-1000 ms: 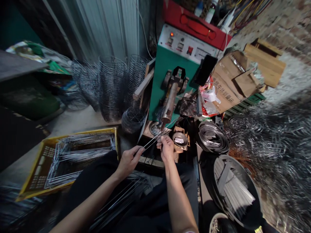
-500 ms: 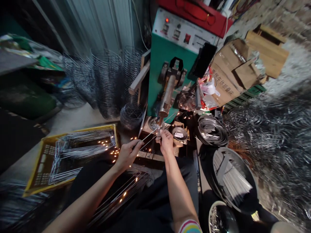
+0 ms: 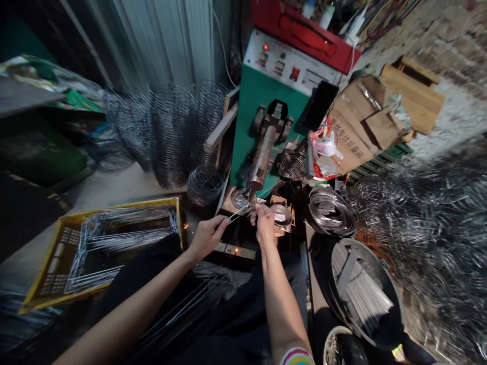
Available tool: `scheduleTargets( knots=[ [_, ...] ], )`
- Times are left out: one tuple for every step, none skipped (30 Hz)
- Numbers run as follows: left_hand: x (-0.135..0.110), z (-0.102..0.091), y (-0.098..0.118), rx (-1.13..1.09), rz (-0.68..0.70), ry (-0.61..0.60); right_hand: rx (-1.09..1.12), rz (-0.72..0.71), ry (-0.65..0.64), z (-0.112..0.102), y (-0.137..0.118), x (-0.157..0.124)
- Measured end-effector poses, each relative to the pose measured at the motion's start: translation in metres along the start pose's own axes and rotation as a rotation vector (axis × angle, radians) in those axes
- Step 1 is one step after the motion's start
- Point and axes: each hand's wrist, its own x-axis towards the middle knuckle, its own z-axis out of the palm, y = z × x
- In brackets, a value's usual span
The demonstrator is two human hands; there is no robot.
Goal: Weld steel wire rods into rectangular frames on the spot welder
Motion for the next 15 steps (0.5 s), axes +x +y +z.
scheduleTargets(
  knots=[
    [-0.0001,-0.0004,0.0002,0.001,-0.005,-0.004,0.004,-0.007,-0.006,0.0006,-0.0008,-0.0005],
    [0.0000,-0.0008,0.0002,0.003,-0.010,-0.005,0.007,-0.016,-0.007,0.0015,-0.0016,-0.0010],
    [0.0002,-0.0012,0.0001,0.005,-0.015,-0.008,0.009,-0.024,-0.003,0.0024,-0.0022,-0.0012],
    [0.0006,-0.0015,-0.0002,0.006,-0.018,-0.010,0.010,-0.028,0.003,0.0033,-0.0027,-0.0013],
    [0.0012,-0.0018,-0.0006,0.006,-0.016,-0.013,0.011,-0.028,0.008,0.0041,-0.0029,-0.0010],
    [0.0019,-0.0021,-0.0009,0.005,-0.014,-0.016,0.013,-0.023,0.011,0.0046,-0.0029,-0.0006],
    [0.0024,-0.0023,-0.0011,0.004,-0.010,-0.019,0.016,-0.019,0.012,0.0049,-0.0028,-0.0001],
    [0.0028,-0.0025,-0.0011,0.003,-0.007,-0.020,0.019,-0.014,0.008,0.0049,-0.0025,0.0005],
    [0.0030,-0.0027,-0.0008,0.001,-0.007,-0.022,0.022,-0.012,0.005,0.0047,-0.0022,0.0010],
    [0.0031,-0.0029,-0.0003,-0.003,-0.011,-0.020,0.024,-0.013,0.005,0.0044,-0.0019,0.0013],
    [0.0030,-0.0031,0.0005,-0.007,-0.018,-0.016,0.024,-0.013,0.005,0.0041,-0.0017,0.0015],
    [0.0029,-0.0033,0.0012,-0.010,-0.028,-0.012,0.023,-0.012,0.004,0.0039,-0.0017,0.0015],
    [0.0027,-0.0035,0.0020,-0.012,-0.040,-0.011,0.022,-0.007,0.002,0.0039,-0.0019,0.0013],
    [0.0026,-0.0037,0.0025,-0.012,-0.052,-0.013,0.025,0.000,0.003,0.0042,-0.0023,0.0009],
    [0.0024,-0.0039,0.0030,-0.011,-0.060,-0.016,0.032,0.007,0.002,0.0047,-0.0027,0.0005]
  ],
)
